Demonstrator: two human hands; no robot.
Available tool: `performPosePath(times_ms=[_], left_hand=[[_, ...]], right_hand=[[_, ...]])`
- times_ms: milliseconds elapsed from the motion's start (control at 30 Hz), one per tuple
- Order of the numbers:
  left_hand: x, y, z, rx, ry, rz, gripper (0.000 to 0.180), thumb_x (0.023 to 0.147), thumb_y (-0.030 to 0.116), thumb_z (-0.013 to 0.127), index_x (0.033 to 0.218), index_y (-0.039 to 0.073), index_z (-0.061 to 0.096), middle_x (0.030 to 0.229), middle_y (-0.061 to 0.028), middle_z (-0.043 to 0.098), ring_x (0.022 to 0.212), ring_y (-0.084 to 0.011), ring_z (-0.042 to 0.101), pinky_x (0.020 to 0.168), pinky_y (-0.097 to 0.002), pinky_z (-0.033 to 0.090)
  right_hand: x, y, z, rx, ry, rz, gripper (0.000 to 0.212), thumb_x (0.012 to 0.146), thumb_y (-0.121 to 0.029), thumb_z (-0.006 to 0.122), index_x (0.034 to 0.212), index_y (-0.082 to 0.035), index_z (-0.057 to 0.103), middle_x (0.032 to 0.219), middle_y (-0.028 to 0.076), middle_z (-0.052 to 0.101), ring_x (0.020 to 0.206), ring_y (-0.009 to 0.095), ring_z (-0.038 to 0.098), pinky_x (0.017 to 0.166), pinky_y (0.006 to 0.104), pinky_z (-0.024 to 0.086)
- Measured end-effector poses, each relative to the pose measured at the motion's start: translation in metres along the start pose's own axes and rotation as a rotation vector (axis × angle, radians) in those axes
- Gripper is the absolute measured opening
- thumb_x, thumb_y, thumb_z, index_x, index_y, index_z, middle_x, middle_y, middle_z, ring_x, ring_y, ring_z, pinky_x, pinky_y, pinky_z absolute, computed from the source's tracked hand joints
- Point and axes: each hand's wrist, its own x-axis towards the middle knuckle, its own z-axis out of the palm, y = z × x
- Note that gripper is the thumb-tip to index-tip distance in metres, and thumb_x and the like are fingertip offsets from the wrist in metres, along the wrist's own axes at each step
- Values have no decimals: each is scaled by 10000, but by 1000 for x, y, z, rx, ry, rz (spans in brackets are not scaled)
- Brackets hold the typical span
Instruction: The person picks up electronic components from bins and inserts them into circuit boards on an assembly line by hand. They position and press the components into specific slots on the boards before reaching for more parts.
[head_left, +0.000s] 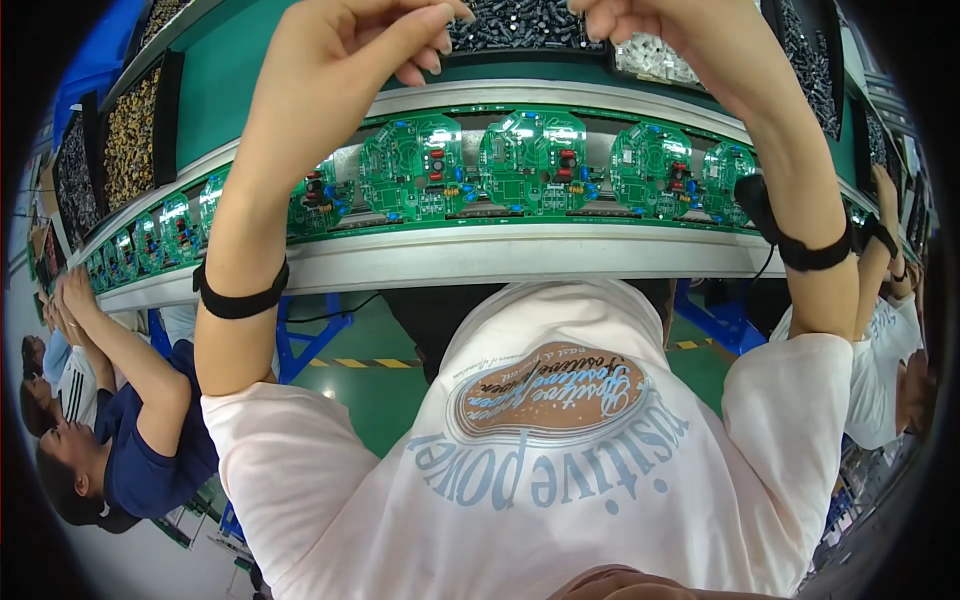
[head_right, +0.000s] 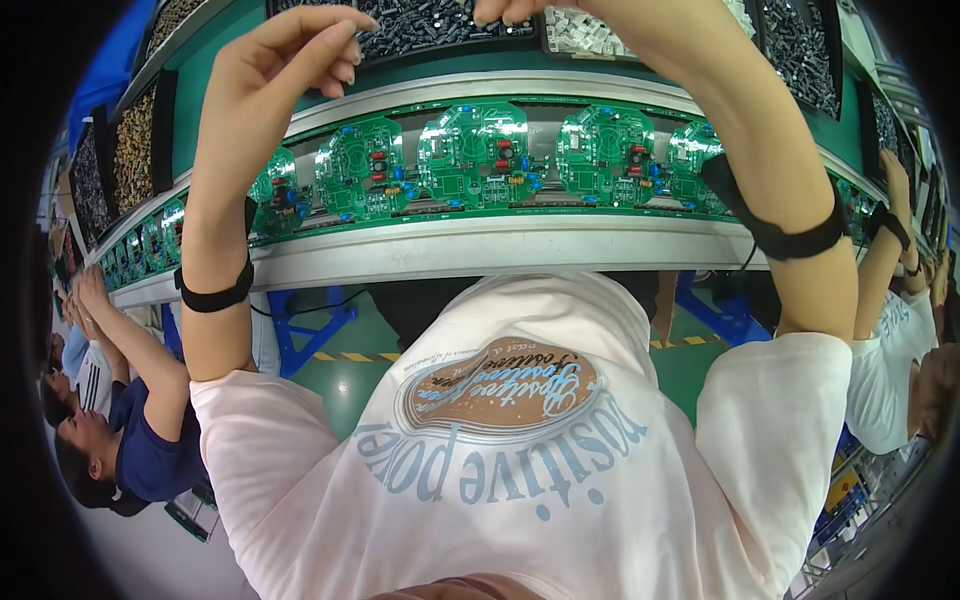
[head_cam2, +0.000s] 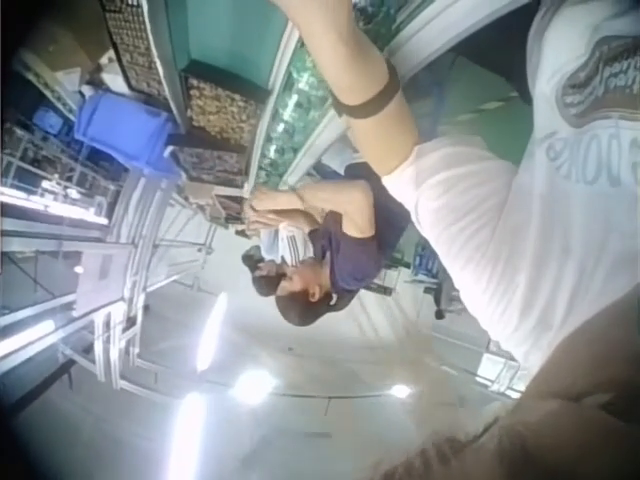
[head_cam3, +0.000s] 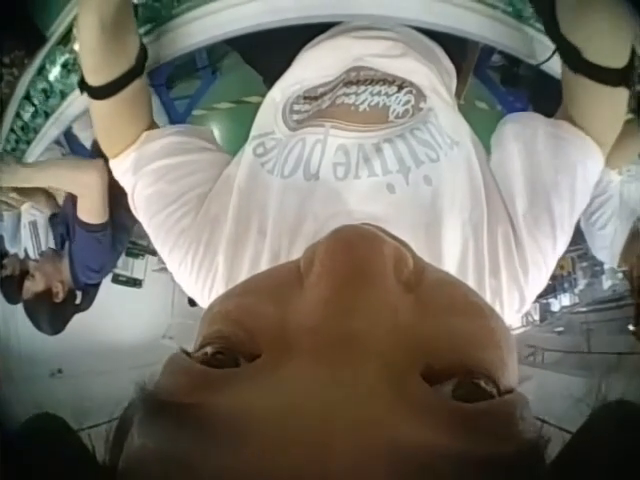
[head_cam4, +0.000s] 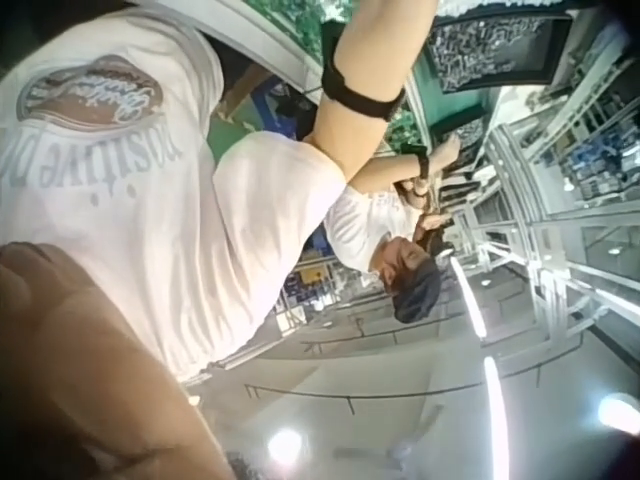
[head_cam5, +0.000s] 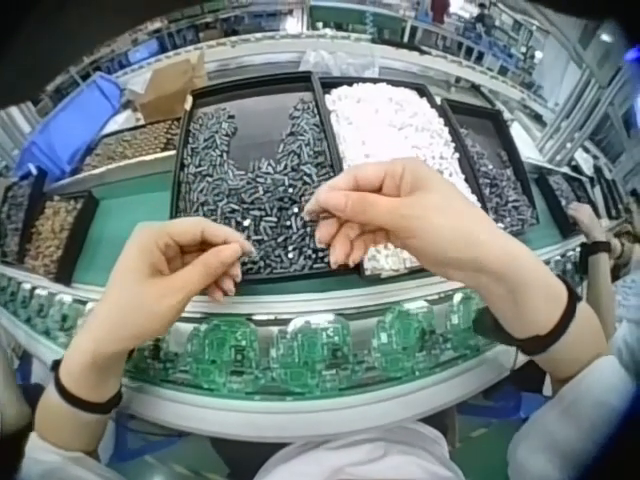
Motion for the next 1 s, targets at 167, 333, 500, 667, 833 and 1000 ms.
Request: performPosePath(times_ms=[167, 333, 500, 667, 833, 1000], left_hand=[[-1, -29, -15, -50, -171, 152, 230, 1049, 112, 625, 1217, -17, 715, 1034, -76, 749, 898, -106, 706, 806, -218, 567], [-12, -8, -1, -204, -135, 2, 220, 1045, 73, 622, 1203, -53, 709, 969, -86, 742, 833, -106, 692, 757, -221, 565], [-13, -5, -2, -293, -153, -77, 239, 1051, 66, 607, 1221, -76, 699, 952, -103, 743, 815, -120, 700, 758, -234, 581], [-19, -8, -7, -321, -153, -75, 242, 1047, 59, 612, 1228, -77, 696, 955, -105, 744, 815, -122, 701, 755, -235, 582], [-29, -4, -8, -310, -131, -142, 219, 1032, 41, 624, 1201, -75, 704, 960, -105, 743, 823, -130, 701, 744, -242, 582], [-35, -23, -16, -208, -110, -21, 169, 1018, 51, 654, 1150, -25, 727, 1001, -94, 751, 874, -134, 707, 762, -249, 569]], right_hand=[[-36, -5, 8, 137, 33, 59, 225, 1010, -79, 670, 1180, 66, 691, 927, 111, 759, 778, 154, 748, 720, 247, 617], [-60, 11, 9, 40, 53, 8, 143, 995, -17, 653, 1115, 32, 712, 963, 97, 734, 804, 154, 713, 736, 255, 570], [-75, 30, 21, -100, -45, -132, 186, 1069, -42, 543, 1195, 14, 668, 992, 80, 726, 891, 146, 714, 821, 291, 574], [-87, 47, 49, -22, 52, -189, 182, 1089, -51, 500, 1231, 24, 586, 1040, 133, 747, 950, 180, 726, 869, 303, 569], [-87, 61, 63, -6, 135, -284, 156, 1092, -32, 477, 1227, 25, 532, 1136, 189, 744, 1032, 221, 729, 937, 327, 554], [-82, 65, 66, 47, 228, -320, 140, 1071, 9, 504, 1199, 6, 559, 1132, 174, 748, 1090, 198, 714, 924, 302, 547]])
